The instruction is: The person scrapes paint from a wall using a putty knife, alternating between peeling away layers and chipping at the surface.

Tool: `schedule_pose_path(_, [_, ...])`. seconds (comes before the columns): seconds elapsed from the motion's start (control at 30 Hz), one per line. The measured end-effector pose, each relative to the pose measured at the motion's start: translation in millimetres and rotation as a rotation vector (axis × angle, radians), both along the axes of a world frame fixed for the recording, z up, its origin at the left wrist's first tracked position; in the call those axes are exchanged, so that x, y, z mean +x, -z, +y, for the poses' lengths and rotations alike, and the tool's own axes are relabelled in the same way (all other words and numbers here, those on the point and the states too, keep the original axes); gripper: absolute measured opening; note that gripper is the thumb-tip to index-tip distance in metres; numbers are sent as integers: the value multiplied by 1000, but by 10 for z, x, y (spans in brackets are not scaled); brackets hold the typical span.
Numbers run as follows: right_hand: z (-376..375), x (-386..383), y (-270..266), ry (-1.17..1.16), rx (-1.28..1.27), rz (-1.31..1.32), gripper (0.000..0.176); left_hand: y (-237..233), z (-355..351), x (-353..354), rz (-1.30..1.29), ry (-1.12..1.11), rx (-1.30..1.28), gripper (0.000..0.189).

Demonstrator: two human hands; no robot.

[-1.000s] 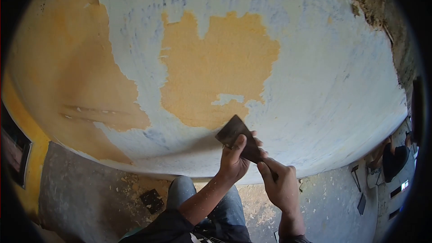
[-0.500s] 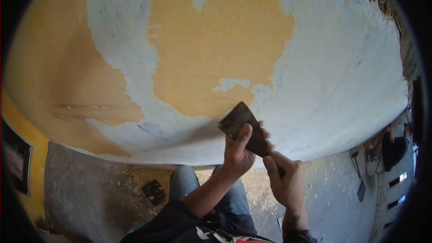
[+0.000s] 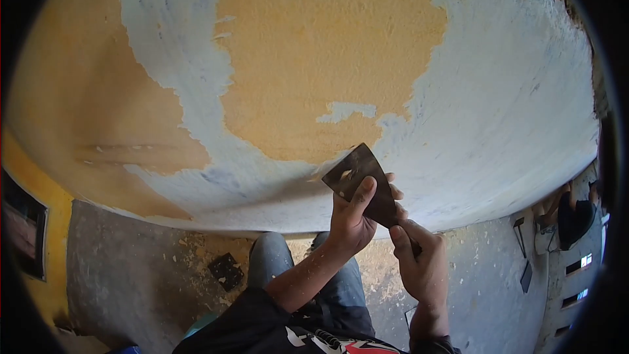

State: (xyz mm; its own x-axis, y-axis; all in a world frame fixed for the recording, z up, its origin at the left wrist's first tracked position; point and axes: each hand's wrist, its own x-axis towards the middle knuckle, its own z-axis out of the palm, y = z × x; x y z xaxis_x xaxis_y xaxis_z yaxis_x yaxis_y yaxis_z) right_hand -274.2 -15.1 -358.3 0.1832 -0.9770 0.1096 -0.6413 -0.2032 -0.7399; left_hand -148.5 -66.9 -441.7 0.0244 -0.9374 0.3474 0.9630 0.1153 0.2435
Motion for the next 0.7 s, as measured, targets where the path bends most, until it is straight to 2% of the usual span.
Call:
schedule_pose_path(0.1, [9, -61, 14, -10, -18, -8, 22, -18, 80, -143, -24, -65, 133, 31])
schedule_pose_path(0.23, [-24, -12, 22, 0, 16, -17, 22, 61, -26, 51, -88, -57, -34, 29])
schedule_pose_path(0.37, [-47, 39, 3, -63, -51, -47, 21, -25, 45, -73, -91, -137, 136, 31])
schedule_pose_path(0.4, [-39, 31, 12, -28, -43, -46, 20, -19, 24, 10, -87, -138, 136, 31])
schedule_pose_path(0.47, [-108, 262, -74, -159, -75, -49, 21, -23, -12, 255, 34, -80, -25, 34])
schedule_pose_path(0.5, [-44, 214, -62, -152, -35, -36, 21, -116, 54, 301, 13, -122, -43, 33])
schedule_pose_path(0.53, [-41, 186, -65, -165, -31, -30, 21, -8, 87, 230, -28, -107, 62, 32])
schedule_pose_path(0.6, [1, -4, 112, -60, 23, -43, 21, -22, 126, -16, -108, -197, 269, 33])
schedule_pose_path(0.67, [30, 63, 105, 13, 8, -55, 21, 15, 85, -31, -18, -124, 236, 30])
schedule_pose_path(0.7, [29, 103, 62, 1, 5, -12, 20, 63, 56, 41, -21, -68, 132, 29])
